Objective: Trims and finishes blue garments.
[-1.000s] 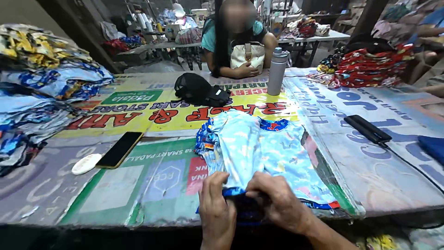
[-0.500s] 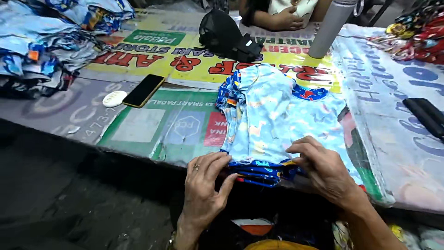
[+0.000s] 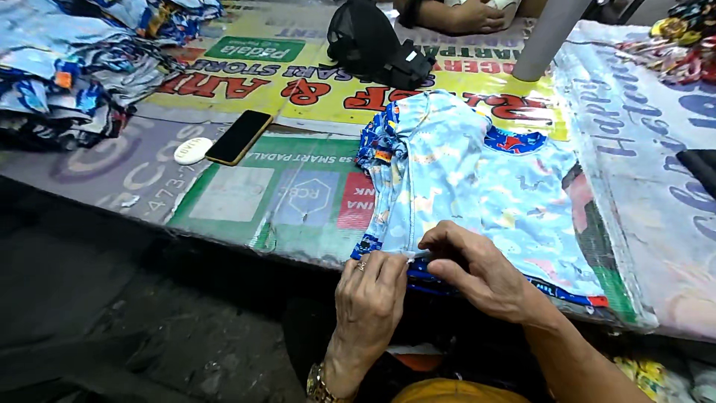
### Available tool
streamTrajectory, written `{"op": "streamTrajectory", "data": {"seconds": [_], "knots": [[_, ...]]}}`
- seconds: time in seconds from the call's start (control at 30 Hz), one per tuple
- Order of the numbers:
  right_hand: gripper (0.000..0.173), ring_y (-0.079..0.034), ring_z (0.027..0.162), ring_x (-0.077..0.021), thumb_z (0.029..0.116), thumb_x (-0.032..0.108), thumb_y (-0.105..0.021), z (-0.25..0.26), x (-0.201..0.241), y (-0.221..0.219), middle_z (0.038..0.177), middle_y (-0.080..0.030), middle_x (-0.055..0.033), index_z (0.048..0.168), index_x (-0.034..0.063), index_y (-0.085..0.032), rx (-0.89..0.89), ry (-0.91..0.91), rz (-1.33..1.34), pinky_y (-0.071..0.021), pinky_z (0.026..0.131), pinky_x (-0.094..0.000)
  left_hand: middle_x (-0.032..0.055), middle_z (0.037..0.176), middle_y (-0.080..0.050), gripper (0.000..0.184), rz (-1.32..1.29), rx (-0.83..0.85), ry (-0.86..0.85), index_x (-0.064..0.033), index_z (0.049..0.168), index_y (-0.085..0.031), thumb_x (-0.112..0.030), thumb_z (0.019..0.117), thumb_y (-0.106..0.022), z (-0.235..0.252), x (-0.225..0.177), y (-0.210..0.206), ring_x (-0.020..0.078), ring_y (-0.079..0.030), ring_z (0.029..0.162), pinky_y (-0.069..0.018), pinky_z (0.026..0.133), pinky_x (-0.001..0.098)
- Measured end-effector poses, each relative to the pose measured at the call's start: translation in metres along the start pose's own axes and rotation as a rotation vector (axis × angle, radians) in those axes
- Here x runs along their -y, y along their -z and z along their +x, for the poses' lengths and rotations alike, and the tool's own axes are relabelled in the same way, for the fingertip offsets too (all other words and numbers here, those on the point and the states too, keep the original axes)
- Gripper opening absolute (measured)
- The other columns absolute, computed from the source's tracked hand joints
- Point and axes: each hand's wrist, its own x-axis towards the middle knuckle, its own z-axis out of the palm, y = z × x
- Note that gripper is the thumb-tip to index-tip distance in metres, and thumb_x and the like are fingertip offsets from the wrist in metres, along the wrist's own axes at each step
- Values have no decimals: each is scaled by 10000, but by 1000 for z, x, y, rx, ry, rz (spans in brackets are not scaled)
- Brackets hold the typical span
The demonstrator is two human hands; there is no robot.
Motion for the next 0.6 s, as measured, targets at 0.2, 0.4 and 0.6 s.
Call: {"op": "streamTrajectory", "data": {"seconds": [0.2, 0.4, 0.6], "knots": [[268, -680, 795, -135, 1006, 316, -632, -7, 7, 2, 950, -702, -57, 1126, 81, -678, -52, 98, -421, -560, 651, -292, 27, 872, -699, 170, -187, -17, 92, -88, 954, -723, -209, 994, -610, -3, 1, 7, 110, -647, 797, -509, 728, 288], [189, -693, 777, -187, 1015, 269, -626, -7, 7, -9, 910, -711, -60, 1074, 109, -708, -143, 185, -597, -537, 593, -323, 25, 850, -702, 159, -171, -84, 78, -83, 922, -724, -194, 981, -626, -6, -10, 5, 106, -639, 791, -498, 738, 268], [198, -688, 752, -192, 1036, 280, -597, -4, 4, -13, 903, -720, -55, 1056, 122, -715, -189, 228, -643, -513, 572, -327, 22, 848, -707, 160, -154, -104, 36, -85, 927, -719, -195, 988, -621, -7, -18, 0, 108, -647, 795, -499, 748, 262]]}}
